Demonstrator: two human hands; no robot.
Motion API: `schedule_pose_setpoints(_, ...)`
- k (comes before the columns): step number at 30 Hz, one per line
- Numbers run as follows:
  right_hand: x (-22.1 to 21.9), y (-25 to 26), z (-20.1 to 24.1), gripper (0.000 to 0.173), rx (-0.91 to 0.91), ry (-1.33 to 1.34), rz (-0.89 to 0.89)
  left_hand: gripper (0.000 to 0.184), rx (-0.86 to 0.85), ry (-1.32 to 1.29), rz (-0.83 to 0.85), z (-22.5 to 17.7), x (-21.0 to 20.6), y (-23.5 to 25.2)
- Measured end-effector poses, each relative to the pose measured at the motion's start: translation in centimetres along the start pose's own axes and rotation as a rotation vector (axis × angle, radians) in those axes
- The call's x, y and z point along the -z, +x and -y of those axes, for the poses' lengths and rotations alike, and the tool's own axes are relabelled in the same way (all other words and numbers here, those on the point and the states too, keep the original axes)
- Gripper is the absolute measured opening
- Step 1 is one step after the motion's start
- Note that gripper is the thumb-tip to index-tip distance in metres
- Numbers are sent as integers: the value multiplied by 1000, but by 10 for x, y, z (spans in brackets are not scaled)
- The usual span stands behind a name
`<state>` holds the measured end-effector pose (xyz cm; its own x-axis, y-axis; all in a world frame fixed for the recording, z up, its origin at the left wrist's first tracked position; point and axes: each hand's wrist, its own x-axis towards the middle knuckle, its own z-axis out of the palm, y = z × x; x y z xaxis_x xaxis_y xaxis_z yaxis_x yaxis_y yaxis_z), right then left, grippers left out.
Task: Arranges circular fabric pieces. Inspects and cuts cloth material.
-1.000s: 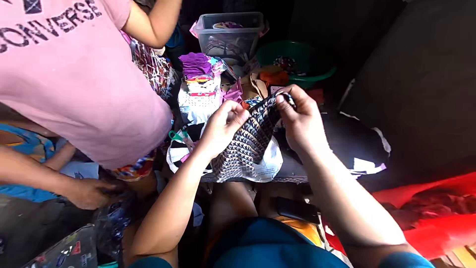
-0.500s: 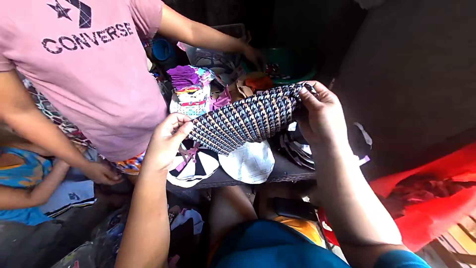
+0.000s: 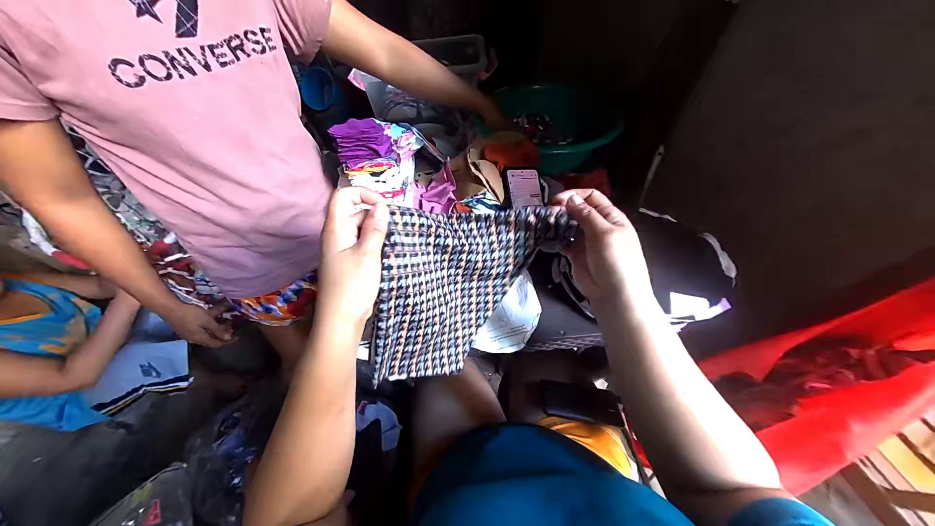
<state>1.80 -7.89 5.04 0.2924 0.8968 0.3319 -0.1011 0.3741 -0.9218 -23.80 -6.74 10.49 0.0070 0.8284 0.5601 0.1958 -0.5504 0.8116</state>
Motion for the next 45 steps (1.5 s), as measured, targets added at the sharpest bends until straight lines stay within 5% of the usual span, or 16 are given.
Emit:
schedule_pose_setpoints(4,-13,-16,-10,35,439,-444,29,20,29,-177,210,-4,-20,-3)
schedule_pose_setpoints(7,-25,-35,-3,56,592,-527,172,23,15,-232,303,-12,-38,-8)
schedule_pose_setpoints(10,-28,-43,1,63,591,-695,254,32,-41,-193,329,-20,-45,-13)
schedule_pose_setpoints(14,-8,-28,5,21,454,-749,230,41,-180,29,231,-22,-34,-12)
schedule_pose_setpoints(20,28,-13,28,13,341,-622,159,12,-101,174,89,-9,-17,-4)
schedule_pose_setpoints(25,33,-11,34,14,266,-495,88,20,-122,292,35,2,-12,-3)
schedule_pose_setpoints(34,28,-6,30,14,160,-271,38,17,-119,-21,67,5,-14,-2)
schedule_pose_setpoints(45,26,-4,23,25,182,-19,135,14,-64,-63,56,-7,-14,-12)
